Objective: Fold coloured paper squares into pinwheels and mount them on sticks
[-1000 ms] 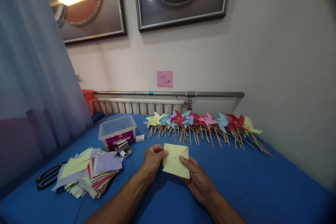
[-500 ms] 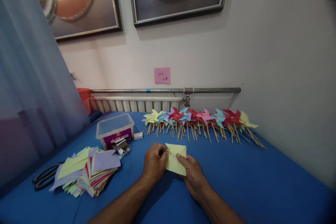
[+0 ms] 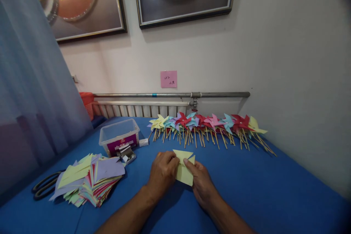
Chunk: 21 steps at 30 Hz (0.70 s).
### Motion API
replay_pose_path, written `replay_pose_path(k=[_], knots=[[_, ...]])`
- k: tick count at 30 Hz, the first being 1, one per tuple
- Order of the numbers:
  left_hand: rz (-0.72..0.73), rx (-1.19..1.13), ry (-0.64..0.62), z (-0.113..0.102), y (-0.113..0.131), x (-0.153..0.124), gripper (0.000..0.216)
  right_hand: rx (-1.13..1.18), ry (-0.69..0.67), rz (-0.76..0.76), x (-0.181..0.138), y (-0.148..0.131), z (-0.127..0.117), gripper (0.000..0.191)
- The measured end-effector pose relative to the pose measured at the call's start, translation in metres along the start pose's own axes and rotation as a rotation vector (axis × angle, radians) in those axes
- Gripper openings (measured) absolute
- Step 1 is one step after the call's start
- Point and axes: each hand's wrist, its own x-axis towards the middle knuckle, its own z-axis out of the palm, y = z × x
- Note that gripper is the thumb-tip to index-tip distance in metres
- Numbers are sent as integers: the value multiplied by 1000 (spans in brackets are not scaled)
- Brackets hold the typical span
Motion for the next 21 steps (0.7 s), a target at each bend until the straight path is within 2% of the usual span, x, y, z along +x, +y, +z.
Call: replay_pose_path(k=[7,14,18,21], knots=[[141,141,-20,4,-4,-2,19,-94,64,-44,4,2,-6,36],[217,260,-60,0,-1,1,17,-60,53,-31,6,6,-6,41],[195,219,-63,1,3,0,20,-72,78,-59,11,10,-8,43],[63,30,-93,-1,7,-1,18,-141,117,-113,16,8,-12,39]])
